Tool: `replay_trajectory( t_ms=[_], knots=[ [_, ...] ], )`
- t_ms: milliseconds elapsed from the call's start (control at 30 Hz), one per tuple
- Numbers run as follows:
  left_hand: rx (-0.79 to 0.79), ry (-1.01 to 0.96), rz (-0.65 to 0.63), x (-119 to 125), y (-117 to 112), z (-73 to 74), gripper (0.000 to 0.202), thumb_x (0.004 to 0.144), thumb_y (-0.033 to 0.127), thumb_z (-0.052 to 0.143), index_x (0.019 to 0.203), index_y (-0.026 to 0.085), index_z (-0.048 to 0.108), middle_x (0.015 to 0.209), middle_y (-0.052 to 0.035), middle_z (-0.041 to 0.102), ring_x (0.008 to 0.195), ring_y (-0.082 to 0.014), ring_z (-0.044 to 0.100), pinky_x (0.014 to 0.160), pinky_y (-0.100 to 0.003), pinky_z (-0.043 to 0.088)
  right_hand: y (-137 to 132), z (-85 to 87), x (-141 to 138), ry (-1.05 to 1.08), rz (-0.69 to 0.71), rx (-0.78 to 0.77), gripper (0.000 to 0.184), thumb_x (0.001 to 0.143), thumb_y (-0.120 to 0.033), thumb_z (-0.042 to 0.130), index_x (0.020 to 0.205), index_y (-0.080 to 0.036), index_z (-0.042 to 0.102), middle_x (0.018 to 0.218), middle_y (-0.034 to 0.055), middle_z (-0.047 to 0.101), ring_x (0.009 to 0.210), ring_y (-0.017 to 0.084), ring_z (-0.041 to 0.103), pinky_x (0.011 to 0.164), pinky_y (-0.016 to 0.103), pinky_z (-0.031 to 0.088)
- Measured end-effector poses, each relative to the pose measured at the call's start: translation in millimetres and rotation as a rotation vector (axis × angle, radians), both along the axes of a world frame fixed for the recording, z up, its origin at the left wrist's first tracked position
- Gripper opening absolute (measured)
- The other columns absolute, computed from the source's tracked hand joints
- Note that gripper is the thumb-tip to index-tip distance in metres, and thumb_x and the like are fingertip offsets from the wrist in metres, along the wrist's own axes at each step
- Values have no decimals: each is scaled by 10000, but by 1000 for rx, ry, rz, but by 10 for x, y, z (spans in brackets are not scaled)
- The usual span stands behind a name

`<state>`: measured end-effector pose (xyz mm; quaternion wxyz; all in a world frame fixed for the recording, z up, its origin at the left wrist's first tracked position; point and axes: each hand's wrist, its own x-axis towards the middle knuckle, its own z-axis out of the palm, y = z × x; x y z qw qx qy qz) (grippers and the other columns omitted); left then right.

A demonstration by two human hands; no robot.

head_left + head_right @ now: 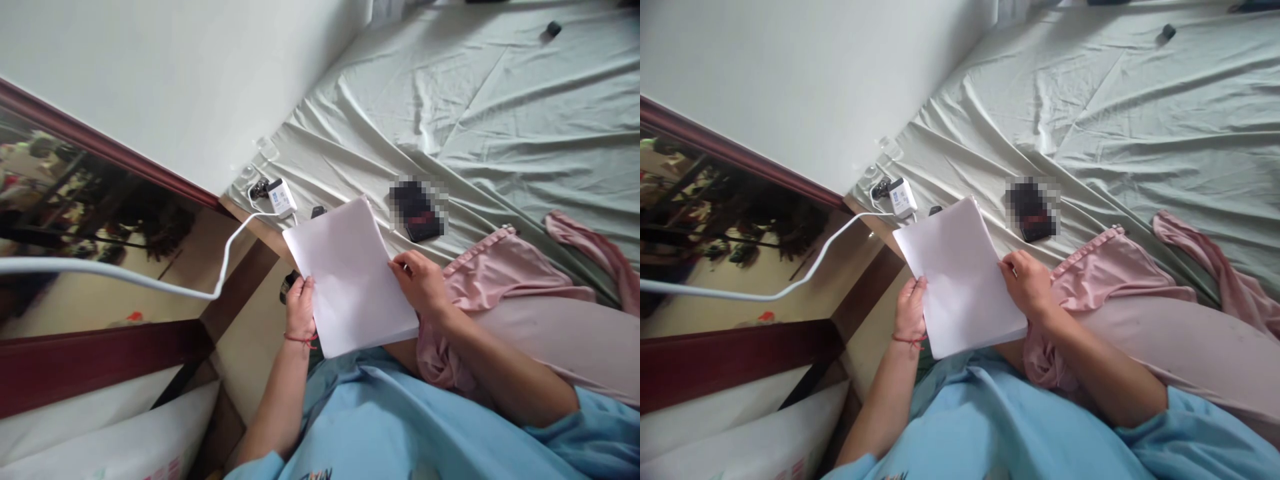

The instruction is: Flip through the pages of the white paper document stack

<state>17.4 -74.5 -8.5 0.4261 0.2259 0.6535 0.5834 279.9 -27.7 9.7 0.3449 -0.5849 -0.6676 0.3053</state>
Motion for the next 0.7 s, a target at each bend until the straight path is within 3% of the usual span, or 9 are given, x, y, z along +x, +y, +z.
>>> replay_trajectory(
  t_ms=[200, 367, 467, 567, 700],
  knots=[
    [-50, 45, -30, 50, -21, -78, 543, 636, 606, 860, 825, 156, 622, 748, 10, 647, 663, -125, 588, 642, -242, 482, -21, -35, 11, -113, -22, 89, 195, 970, -306, 540, 892, -226, 700, 884, 37, 711, 721, 171, 620, 663, 292, 387],
    [-12, 72, -33, 75, -47, -147, 527, 683, 610, 827, 893, 156, 659, 835, -11, 676, 763, -145, 628, 725, -252, 498, 26, -40, 9, -16, -73, -73, 146, 877, -346, 669, 968, -232, 681, 871, 13, 725, 696, 172, 616, 654, 287, 396],
    [-25, 26, -5, 93, -64, -155, 526, 657, 604, 843, 854, 159, 644, 791, 4, 661, 730, -134, 615, 710, -248, 498, 48, -23, 7, -51, -76, -146, 135, 853, -361, 691, 894, -234, 668, 812, 1, 720, 661, 172, 598, 629, 286, 368],
    [-30, -11, 4, 107, -80, -162, 524, 642, 587, 859, 851, 158, 643, 811, -1, 679, 754, -135, 631, 740, -254, 509, 47, -1, 8, -122, -25, -167, 165, 882, -370, 659, 787, -235, 661, 750, 5, 708, 650, 178, 593, 613, 291, 342],
    [-23, -37, 27, 139, -88, -172, 522, 634, 561, 876, 886, 161, 653, 848, -10, 699, 783, -141, 651, 750, -259, 517, 19, 7, 12, -224, 7, -96, 228, 944, -368, 589, 790, -232, 686, 787, 30, 728, 711, 201, 633, 627, 298, 350]
  ],
)
